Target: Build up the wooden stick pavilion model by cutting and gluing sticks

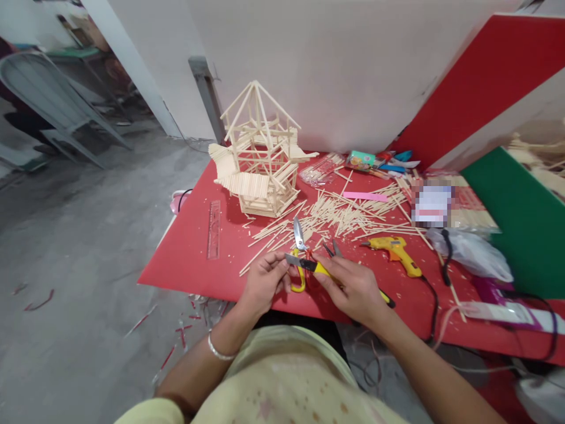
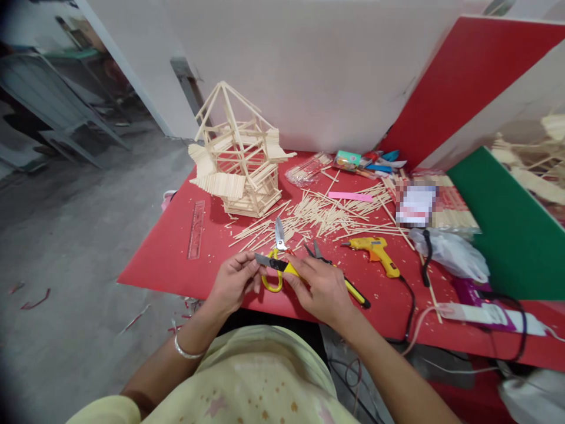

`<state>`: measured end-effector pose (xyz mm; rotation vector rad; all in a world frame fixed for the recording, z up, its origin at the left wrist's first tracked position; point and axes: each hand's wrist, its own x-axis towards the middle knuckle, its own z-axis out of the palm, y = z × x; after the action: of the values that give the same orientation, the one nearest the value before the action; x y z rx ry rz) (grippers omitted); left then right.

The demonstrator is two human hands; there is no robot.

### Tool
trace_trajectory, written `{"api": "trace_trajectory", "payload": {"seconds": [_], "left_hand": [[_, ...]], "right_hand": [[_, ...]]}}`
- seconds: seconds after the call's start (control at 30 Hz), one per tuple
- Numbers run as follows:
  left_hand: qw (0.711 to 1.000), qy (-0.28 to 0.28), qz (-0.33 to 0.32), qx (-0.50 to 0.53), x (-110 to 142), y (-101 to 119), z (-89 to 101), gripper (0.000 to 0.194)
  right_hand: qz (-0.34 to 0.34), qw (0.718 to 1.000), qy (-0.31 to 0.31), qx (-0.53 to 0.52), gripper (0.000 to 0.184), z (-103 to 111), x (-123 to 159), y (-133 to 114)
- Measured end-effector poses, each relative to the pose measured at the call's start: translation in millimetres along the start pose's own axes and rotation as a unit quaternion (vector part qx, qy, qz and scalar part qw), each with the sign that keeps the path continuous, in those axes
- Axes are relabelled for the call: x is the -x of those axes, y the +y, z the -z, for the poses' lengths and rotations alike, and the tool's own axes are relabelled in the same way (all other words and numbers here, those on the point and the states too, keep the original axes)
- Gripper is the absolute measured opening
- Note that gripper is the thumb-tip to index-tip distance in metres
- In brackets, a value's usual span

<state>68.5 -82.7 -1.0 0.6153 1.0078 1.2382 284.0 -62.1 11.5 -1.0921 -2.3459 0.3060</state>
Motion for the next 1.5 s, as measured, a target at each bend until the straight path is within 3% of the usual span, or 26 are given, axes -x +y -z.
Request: {"api": "trace_trajectory", "payload": {"seconds": [0.2,0.3,0.4,0.5,0.57,0.63,0.73,0.8,0.87,0.97,1.1,1.27,1.5], "left_hand": [[1.0,0.007,-0.024,-0.01,11,8,-5.4,0.034],[1.0,0.009,-0.017,-0.004,26,17,-0.8,0.033],[1.0,0.028,-0.005,0.008,29,18,7.7,0.032],[0.999,0.014,0.022,0.038,15,15,7.1,0.035],[0.998,0.005,0.024,0.066,2,17,1.8,0.035],[0.996,0.007,0.018,0.087,-8,25,-2.0,0.036],[0.994,0.033,0.019,0.104,-17,39,2.1,0.035],[0.991,0.055,0.025,0.118,-23,46,9.0,0.032],[0.989,0.064,0.031,0.132,-31,51,14.5,0.031],[0.987,0.068,0.041,0.139,-44,57,14.9,0.032],[0.987,0.056,0.043,0.145,-60,63,9.3,0.035],[0.985,0.036,0.025,0.169,-77,67,12.4,0.033],[0.976,0.044,0.041,0.21,-98,74,12.9,0.031]], "right_hand": [[-0.011,1.0,0.004,0.024,0.041,-6,4,10],[-0.12,0.987,0.061,0.088,0.043,12,-2,35],[-0.253,0.947,0.086,0.18,0.054,38,-24,59],[-0.291,0.928,-0.011,0.231,0.05,41,-62,66],[-0.288,0.921,-0.095,0.243,0.045,26,-89,68],[-0.296,0.918,-0.137,0.228,0.045,7,-111,71],[-0.291,0.921,-0.146,0.215,0.044,-10,-126,75],[-0.28,0.929,-0.12,0.212,0.043,-11,-125,67],[-0.254,0.951,-0.053,0.168,0.041,-8,-115,47],[-0.209,0.976,0.042,-0.044,0.039,-7,-99,1],[-0.215,0.936,0.006,-0.279,0.035,-24,-97,-44],[-0.206,0.901,0.025,-0.381,0.026,-48,-120,-42],[-0.246,0.866,0.059,-0.432,0.026,-51,-155,-35]]}}
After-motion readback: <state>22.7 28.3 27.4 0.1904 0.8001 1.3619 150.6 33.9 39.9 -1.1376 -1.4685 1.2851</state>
